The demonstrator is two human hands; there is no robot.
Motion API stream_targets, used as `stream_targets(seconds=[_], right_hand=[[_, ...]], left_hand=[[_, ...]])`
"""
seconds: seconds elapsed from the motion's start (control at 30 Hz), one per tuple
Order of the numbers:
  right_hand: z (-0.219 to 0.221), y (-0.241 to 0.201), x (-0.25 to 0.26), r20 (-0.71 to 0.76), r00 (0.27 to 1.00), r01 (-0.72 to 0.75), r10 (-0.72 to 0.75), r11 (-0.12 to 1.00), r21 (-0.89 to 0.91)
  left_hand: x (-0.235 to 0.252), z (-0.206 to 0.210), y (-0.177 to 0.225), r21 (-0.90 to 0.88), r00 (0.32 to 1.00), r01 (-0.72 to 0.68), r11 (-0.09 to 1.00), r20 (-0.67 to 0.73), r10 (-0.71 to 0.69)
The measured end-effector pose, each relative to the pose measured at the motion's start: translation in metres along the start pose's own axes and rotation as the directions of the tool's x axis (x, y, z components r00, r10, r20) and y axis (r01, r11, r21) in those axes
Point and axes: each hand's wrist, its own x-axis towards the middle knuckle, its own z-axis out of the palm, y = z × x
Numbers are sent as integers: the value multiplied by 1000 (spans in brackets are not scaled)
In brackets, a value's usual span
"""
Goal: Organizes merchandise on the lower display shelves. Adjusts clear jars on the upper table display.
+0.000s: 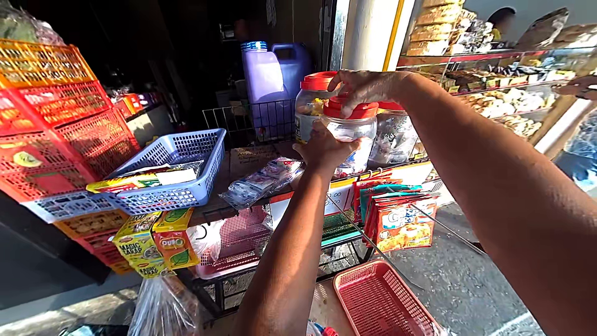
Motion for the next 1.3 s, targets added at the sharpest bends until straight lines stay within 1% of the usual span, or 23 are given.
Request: stream_targets(seconds=[0.17,0.2,0.23,0.3,0.37,0.43,0.5,0.53,0.57,0.63,0.67,0.7,0.77,0.83,0.87,0.9,0.93,0.97,1.0,1.07,1.17,1.23,1.3], right_hand=[[-2,-9,-13,74,995,72,-72,997,6],[-4,-10,-12,63,995,77,-76,997,-10],[-5,-9,-8,8,998,63,-63,996,-56],[-5,-15,-2,-176,983,-89,45,964,-251],[6,-36,-7,-306,941,-274,145,858,-435],[21,-53,-7,-360,898,-418,252,744,-521],[29,-55,-1,-356,877,-476,322,683,-554],[28,-52,0,-326,887,-459,326,689,-560],[24,-47,2,-276,911,-410,306,734,-541],[14,-47,3,-88,959,-283,271,871,-401],[12,-49,4,-11,965,-248,261,902,-353],[11,-49,5,12,968,-229,249,909,-349],[16,-45,7,-64,964,-260,257,867,-425],[16,-28,19,-135,969,-247,207,827,-505],[13,-22,21,-122,976,-215,178,854,-473],[8,-14,22,-106,985,-169,139,908,-382],[3,-5,18,-92,990,-124,105,967,-222],[-4,6,12,-92,993,-75,71,996,-47],[-11,19,5,-120,993,-8,20,995,102],[-27,36,-15,-241,970,120,-39,936,330],[-41,42,-50,-501,864,313,-45,829,464],[-39,35,-93,-570,819,404,-56,762,506],[-21,42,-150,-615,781,490,-109,718,495]], left_hand=[[-2,-5,1,-3,1000,10,1000,23,-10],[-2,-5,1,5,1000,17,1000,21,-17],[-2,-5,2,17,1000,22,1000,21,-22],[-2,-4,3,33,999,32,999,17,-32],[-3,-5,5,44,999,44,998,21,-45],[-4,-5,7,60,998,55,997,29,-56],[-4,-3,9,80,998,57,995,23,-59],[-4,-2,9,90,998,60,994,22,-62],[-3,-1,8,103,998,61,993,21,-63],[-1,-1,6,108,997,66,992,27,-69],[-1,-1,5,105,997,65,992,29,-68],[-1,-1,5,94,997,62,994,29,-65],[-2,-1,4,61,998,52,997,25,-54],[-2,0,4,59,998,50,997,27,-52],[-2,-1,4,57,998,45,997,29,-46],[-3,-1,3,51,999,42,998,29,-44],[-4,-2,1,37,999,41,998,32,-42],[-4,-2,1,17,999,40,999,34,-41],[-5,-1,1,2,999,37,999,28,-38],[-4,0,1,-47,999,31,998,30,-30],[-5,-5,3,-28,998,27,999,58,-26],[-6,-18,6,17,988,7,1000,154,-9],[-2,-37,-3,95,955,-65,993,295,35]])
